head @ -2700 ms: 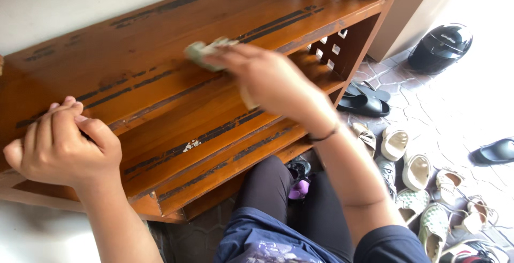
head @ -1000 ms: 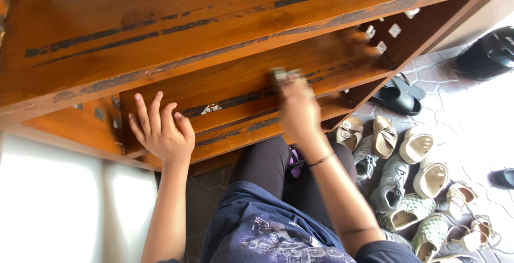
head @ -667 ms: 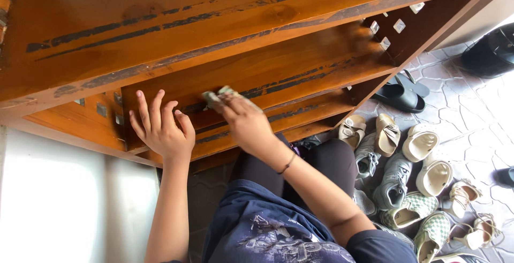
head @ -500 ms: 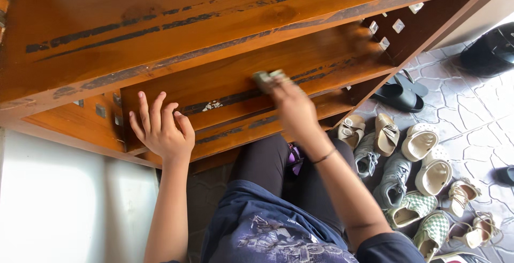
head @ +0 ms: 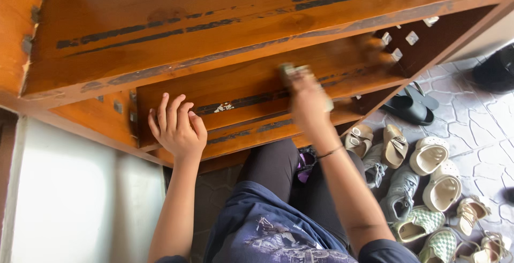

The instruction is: The person wipes the top and shelves of a wooden shoe rack using a patterned cloth. They fold the cloth, then systematically wipe the top surface, side edges, and each shelf level from top to bottom.

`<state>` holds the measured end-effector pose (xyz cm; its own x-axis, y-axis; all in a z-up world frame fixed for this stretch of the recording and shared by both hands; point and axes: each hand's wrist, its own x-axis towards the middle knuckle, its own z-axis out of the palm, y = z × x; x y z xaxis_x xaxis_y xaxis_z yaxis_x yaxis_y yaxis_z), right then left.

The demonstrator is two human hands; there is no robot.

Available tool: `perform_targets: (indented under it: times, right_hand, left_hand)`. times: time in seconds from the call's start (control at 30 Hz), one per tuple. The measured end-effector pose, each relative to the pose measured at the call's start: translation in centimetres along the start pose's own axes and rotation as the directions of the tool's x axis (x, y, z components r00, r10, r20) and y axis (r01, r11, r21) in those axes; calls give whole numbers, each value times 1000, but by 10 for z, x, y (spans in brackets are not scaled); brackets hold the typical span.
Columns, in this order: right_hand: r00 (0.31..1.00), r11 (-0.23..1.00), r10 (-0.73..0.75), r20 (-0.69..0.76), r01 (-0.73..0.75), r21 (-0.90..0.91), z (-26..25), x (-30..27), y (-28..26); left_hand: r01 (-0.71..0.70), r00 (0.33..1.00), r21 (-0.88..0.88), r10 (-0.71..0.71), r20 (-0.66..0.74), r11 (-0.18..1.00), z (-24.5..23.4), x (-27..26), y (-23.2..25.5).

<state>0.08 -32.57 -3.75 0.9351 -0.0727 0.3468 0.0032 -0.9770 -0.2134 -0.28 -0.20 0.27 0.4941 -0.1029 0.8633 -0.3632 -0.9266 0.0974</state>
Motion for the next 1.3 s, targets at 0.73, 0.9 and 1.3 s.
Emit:
perform_targets:
  times: [0.73,0.9,1.3]
  right_hand:
    - [906,917,-326,270,234,324,-24,48,-114]
    - [597,484,-801,43,604,633,-7,54,-214]
    - [517,519,-853,66,855,19,78,147,-263]
  left_hand:
    - [10,925,-18,-16,-379,1000,33,-25,-29]
    - [53,906,-67,-76,-417,996,34,-31,-32]
    - [-15,905,-84,-23,-425,996,30,-27,-34]
